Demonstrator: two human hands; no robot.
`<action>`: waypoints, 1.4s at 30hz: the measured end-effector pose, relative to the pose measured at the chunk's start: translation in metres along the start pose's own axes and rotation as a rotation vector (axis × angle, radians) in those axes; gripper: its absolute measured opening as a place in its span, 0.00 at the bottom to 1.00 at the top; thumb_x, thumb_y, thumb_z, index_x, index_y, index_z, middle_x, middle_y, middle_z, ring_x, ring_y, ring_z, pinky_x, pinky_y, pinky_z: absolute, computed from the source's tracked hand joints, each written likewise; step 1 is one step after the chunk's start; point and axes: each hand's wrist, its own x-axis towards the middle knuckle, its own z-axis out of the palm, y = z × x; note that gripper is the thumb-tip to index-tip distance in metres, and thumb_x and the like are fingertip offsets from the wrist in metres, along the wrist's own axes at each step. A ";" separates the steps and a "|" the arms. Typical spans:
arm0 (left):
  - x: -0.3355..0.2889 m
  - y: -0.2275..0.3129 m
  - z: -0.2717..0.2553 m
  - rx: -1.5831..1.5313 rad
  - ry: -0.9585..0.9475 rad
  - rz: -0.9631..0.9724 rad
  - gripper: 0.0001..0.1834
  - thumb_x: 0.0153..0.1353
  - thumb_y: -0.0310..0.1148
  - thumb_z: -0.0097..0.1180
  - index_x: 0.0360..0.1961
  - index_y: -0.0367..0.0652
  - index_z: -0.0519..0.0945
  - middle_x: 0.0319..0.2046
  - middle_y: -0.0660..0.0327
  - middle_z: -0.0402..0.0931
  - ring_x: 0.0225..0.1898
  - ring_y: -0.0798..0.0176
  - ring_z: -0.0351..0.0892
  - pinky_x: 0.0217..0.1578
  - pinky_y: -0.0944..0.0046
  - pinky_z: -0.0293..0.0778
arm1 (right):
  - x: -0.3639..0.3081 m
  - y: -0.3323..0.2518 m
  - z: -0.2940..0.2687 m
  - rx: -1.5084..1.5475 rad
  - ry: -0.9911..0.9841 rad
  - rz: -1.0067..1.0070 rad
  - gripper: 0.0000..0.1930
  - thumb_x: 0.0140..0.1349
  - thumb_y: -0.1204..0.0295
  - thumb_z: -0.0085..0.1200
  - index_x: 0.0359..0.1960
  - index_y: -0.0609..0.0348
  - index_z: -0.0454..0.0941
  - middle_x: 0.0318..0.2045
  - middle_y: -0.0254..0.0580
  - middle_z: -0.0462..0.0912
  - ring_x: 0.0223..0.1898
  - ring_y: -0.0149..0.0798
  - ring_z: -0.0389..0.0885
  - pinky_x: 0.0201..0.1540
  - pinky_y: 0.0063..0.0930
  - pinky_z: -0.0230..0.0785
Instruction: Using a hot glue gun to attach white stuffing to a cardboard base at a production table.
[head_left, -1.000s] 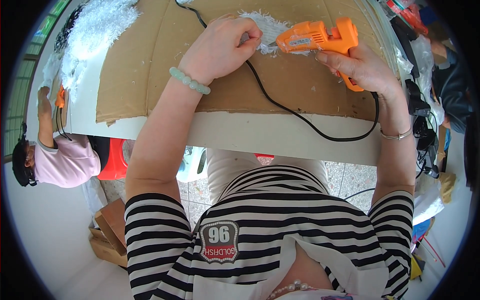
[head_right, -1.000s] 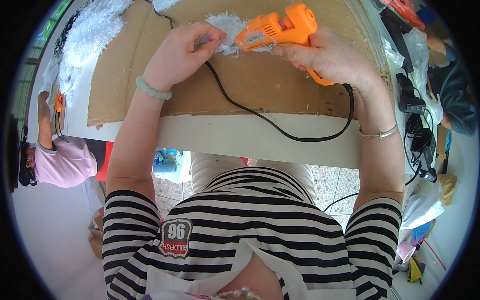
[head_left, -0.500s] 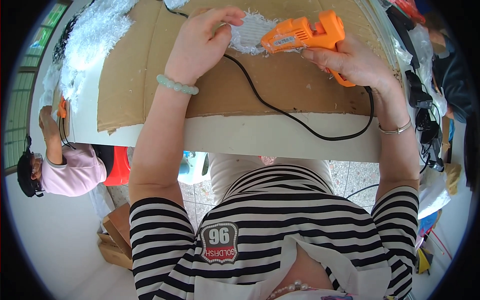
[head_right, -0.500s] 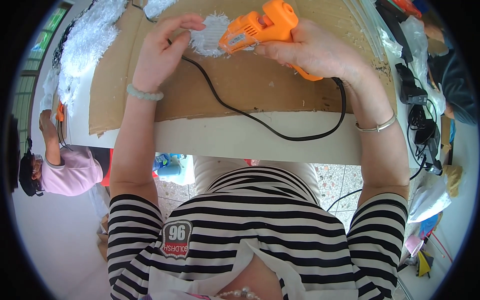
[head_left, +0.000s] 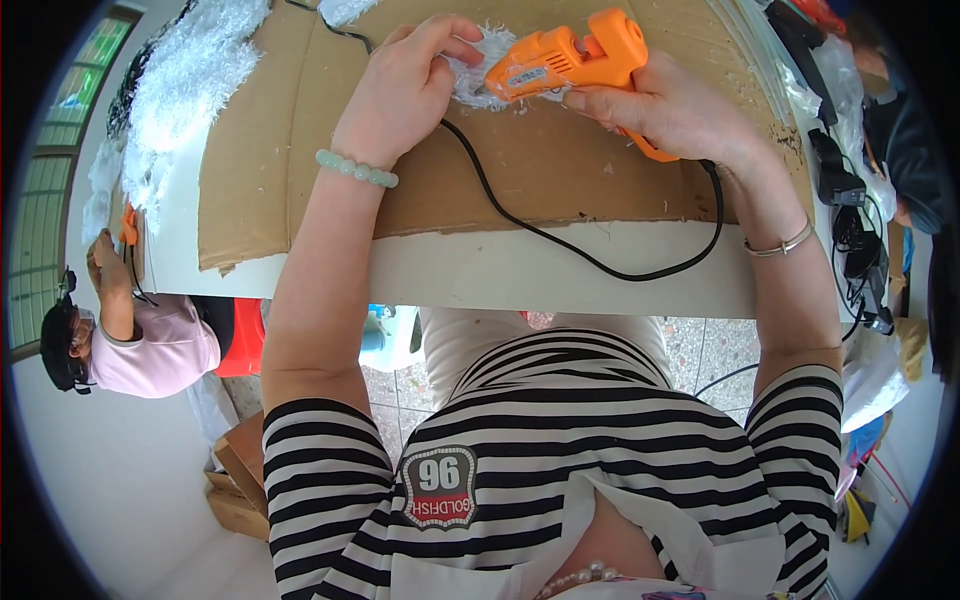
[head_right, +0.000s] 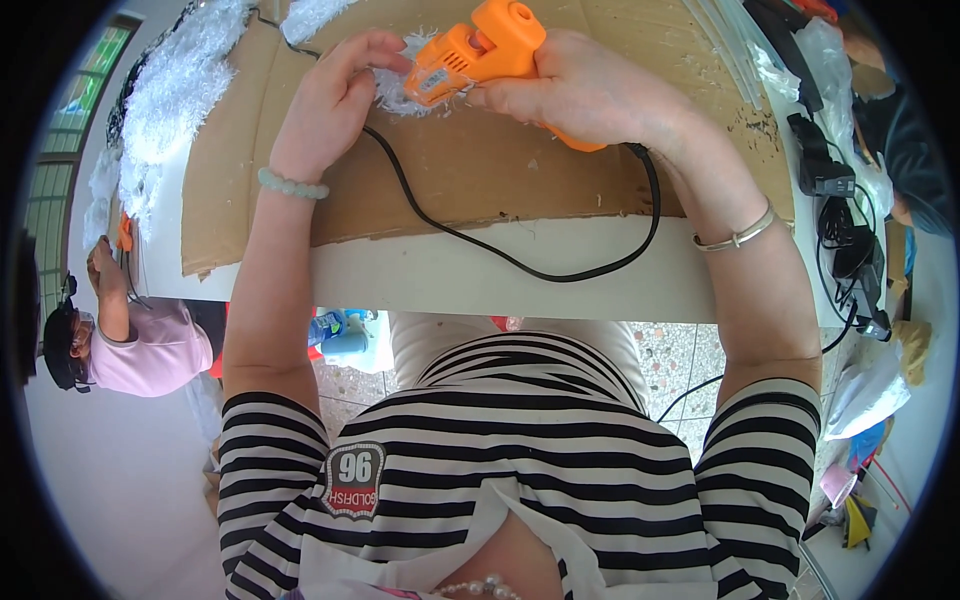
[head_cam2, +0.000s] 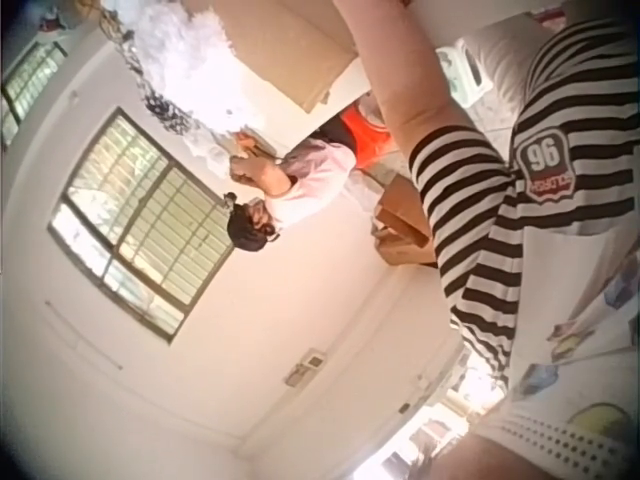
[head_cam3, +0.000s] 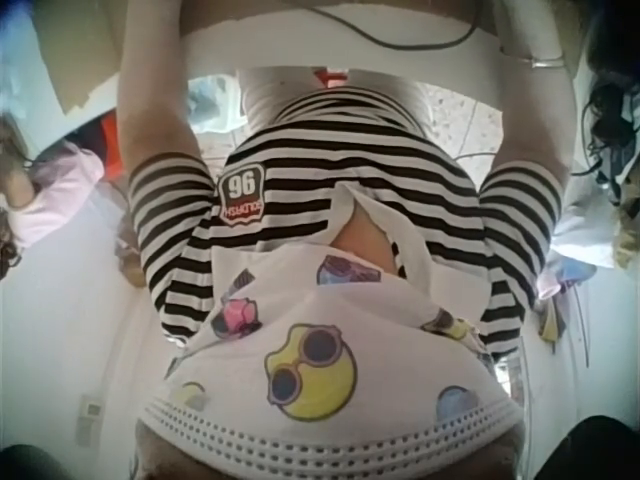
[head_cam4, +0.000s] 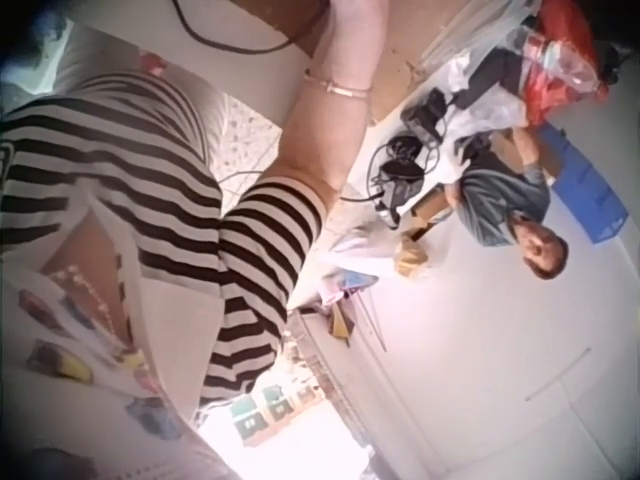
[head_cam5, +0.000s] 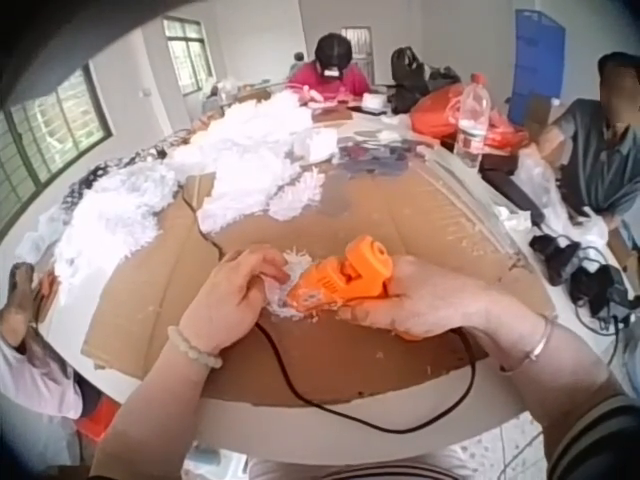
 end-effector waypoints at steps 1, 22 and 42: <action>0.000 -0.001 0.001 0.023 0.019 0.010 0.22 0.52 0.18 0.37 0.48 0.41 0.74 0.39 0.62 0.81 0.43 0.61 0.75 0.46 0.66 0.69 | 0.001 0.002 0.001 0.028 0.009 -0.020 0.17 0.61 0.56 0.56 0.36 0.59 0.74 0.22 0.29 0.72 0.25 0.25 0.68 0.27 0.21 0.62; 0.001 -0.005 0.002 -0.026 0.014 -0.036 0.21 0.55 0.17 0.36 0.48 0.40 0.72 0.39 0.65 0.82 0.30 0.72 0.70 0.34 0.72 0.67 | 0.001 0.020 -0.006 0.161 -0.035 -0.100 0.13 0.62 0.62 0.55 0.36 0.60 0.75 0.23 0.30 0.73 0.26 0.24 0.71 0.29 0.20 0.64; 0.002 -0.001 0.004 -0.082 0.053 -0.054 0.17 0.52 0.19 0.41 0.38 0.42 0.79 0.34 0.62 0.82 0.43 0.55 0.74 0.44 0.60 0.72 | 0.001 0.048 -0.031 0.937 0.221 -0.216 0.14 0.65 0.62 0.51 0.40 0.62 0.76 0.32 0.42 0.80 0.34 0.36 0.80 0.36 0.31 0.74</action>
